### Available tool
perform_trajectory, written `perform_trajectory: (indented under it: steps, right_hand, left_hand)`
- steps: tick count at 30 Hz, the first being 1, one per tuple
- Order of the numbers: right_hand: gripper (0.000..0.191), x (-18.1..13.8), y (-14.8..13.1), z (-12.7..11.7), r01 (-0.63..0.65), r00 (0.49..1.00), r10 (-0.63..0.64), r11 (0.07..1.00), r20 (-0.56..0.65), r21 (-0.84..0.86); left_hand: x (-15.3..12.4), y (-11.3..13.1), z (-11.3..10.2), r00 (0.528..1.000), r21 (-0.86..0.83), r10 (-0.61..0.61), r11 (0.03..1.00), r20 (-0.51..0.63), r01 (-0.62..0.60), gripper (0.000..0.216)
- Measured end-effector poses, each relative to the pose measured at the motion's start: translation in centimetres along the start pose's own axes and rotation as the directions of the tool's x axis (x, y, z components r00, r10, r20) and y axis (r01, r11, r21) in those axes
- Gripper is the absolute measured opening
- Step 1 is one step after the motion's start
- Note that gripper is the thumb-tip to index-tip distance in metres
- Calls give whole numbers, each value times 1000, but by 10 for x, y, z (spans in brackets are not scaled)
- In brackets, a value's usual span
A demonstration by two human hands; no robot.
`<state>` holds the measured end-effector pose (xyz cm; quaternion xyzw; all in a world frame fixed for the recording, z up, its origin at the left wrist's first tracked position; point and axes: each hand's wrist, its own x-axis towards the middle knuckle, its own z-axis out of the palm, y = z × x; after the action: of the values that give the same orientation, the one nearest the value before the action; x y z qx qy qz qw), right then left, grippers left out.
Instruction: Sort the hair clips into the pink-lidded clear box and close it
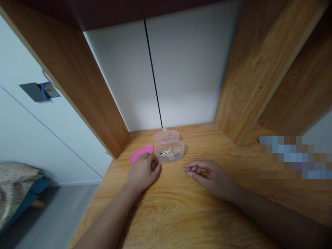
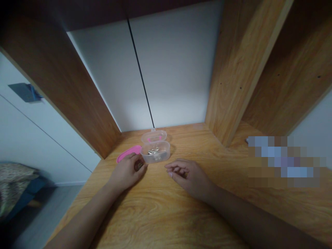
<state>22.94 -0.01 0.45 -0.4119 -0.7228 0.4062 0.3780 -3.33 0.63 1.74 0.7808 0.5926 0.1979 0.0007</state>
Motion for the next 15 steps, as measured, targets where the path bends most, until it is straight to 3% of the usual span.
perform_trajectory:
  steps: [6,10,13,15]
  right_hand:
    - [19,0,1,0,-3,1000,4,1000,7,-14]
    - [19,0,2,0,-2,1000,2,1000,7,-18]
    - [19,0,3,0,3,1000,-3,1000,7,-18]
    - [19,0,3,0,9,1000,-9,1000,3,-19]
  left_hand:
    - [-5,1,-5,994,10,52,999,96,-53,6]
    - [-4,0,-20,983,46,89,994,159,-98,12]
    - [-2,7,-44,982,34,147,988,117,-152,17]
    - [-6,22,-61,963,-29,266,964,41,-265,13]
